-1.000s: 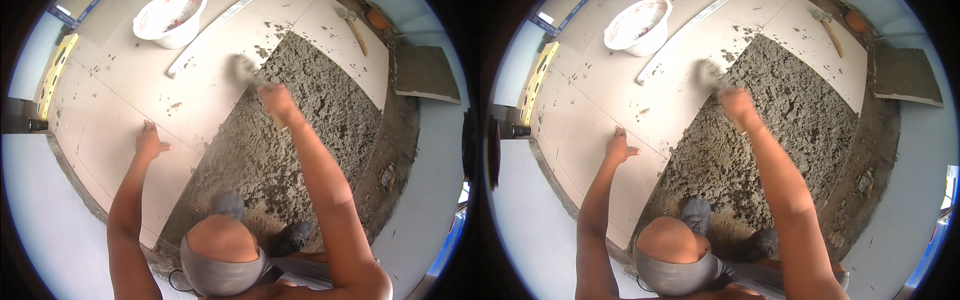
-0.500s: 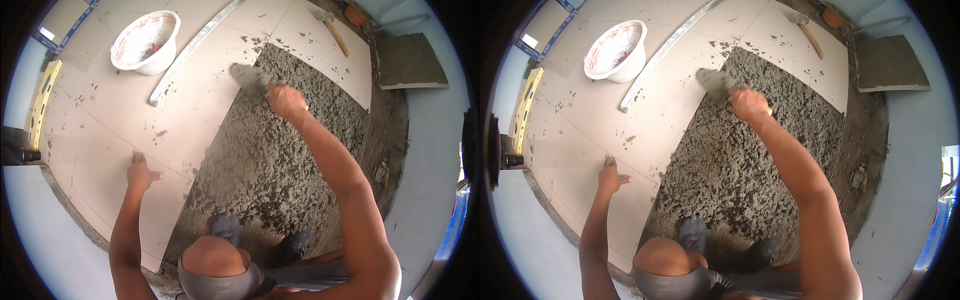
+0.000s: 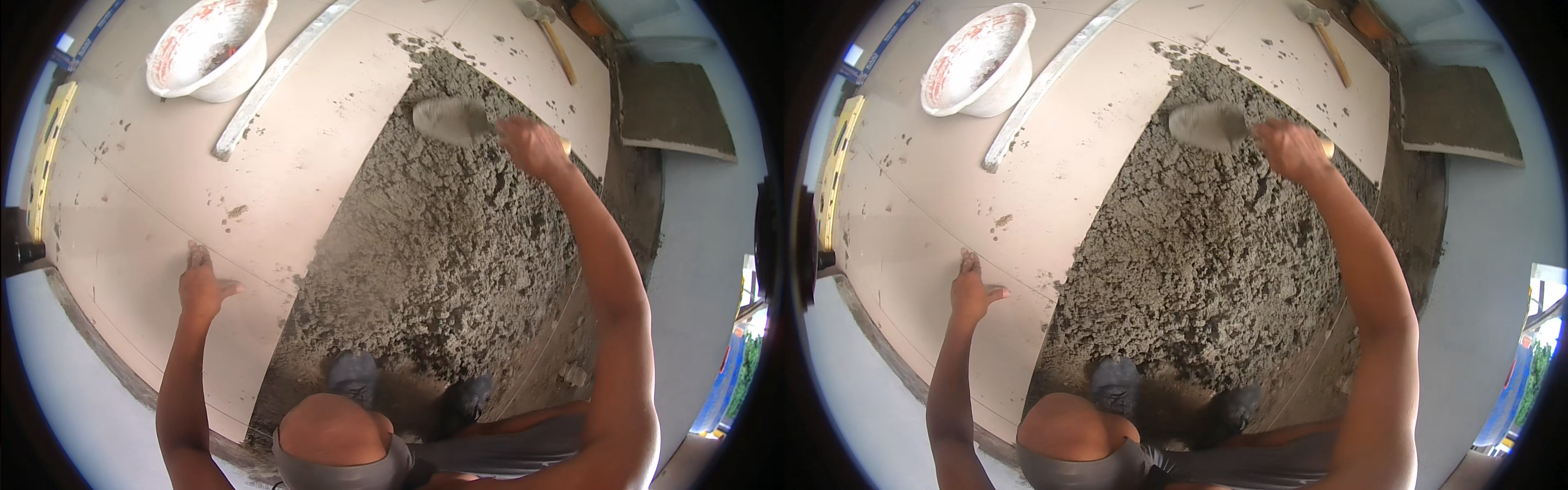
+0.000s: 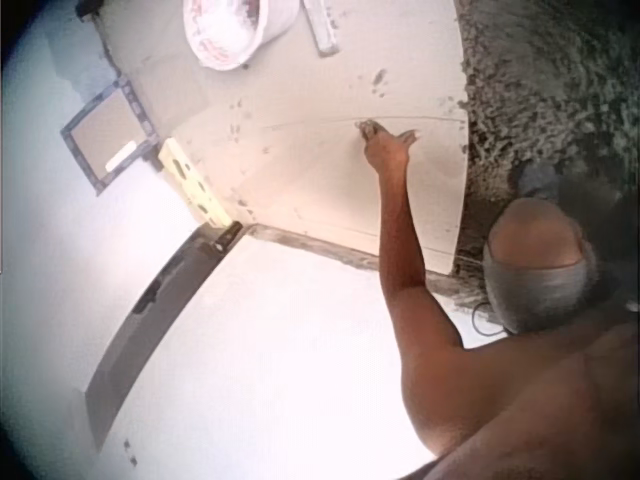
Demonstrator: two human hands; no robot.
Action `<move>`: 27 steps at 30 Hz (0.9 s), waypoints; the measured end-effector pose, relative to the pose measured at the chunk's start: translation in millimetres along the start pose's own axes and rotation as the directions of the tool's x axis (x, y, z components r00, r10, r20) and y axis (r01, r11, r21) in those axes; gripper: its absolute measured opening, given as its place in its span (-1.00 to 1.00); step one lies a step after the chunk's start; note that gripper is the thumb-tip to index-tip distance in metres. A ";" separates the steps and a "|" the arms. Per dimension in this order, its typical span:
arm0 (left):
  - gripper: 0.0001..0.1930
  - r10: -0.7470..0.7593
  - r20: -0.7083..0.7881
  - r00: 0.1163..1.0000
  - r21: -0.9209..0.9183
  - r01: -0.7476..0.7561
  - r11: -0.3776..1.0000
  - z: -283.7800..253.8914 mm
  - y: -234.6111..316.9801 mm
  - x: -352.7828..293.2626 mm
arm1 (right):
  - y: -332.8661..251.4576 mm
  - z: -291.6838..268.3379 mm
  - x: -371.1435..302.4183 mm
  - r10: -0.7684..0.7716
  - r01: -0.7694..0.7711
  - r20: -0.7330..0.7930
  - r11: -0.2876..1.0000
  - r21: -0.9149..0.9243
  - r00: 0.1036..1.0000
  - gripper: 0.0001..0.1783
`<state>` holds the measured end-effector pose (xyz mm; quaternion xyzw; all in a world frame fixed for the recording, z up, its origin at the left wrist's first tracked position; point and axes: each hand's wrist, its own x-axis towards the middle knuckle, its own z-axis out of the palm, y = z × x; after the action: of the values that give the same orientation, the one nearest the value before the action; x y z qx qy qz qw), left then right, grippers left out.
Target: The person spreads wet cement on the floor using a trowel and levels it with a straightedge. He then places a large floor tile onto the prepared cement bed and taps it into place with a rubber mallet.
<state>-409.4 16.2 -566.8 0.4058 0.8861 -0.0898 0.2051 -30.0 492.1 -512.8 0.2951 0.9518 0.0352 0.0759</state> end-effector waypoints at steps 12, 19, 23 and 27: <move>0.08 0.016 0.056 0.998 0.009 -0.016 1.000 -2.0 0.8 4.4 | -170.6 -8.8 -75.2 0.154 -0.483 0.520 -0.225 0.846 0.840 -0.51; 0.08 0.039 0.076 0.996 0.017 -0.041 0.999 9.7 -10.6 6.7 | -167.0 11.8 -192.6 0.532 -0.524 0.614 -0.332 0.784 0.583 -0.63; 0.08 -0.002 0.103 0.995 0.104 -0.008 0.995 2.5 -2.6 4.2 | -140.0 15.8 -221.5 0.734 -0.397 0.576 -0.439 0.806 0.360 -0.73; 0.09 0.013 0.113 0.994 0.169 -0.032 0.985 2.9 -6.1 16.1 | -158.5 -10.9 -190.5 0.527 -0.238 0.514 -0.505 0.830 0.677 -0.75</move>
<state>-422.6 22.3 -576.5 0.4263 0.8577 -0.1853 0.2198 35.1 253.3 -496.2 0.5718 0.3841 -0.6626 -0.2941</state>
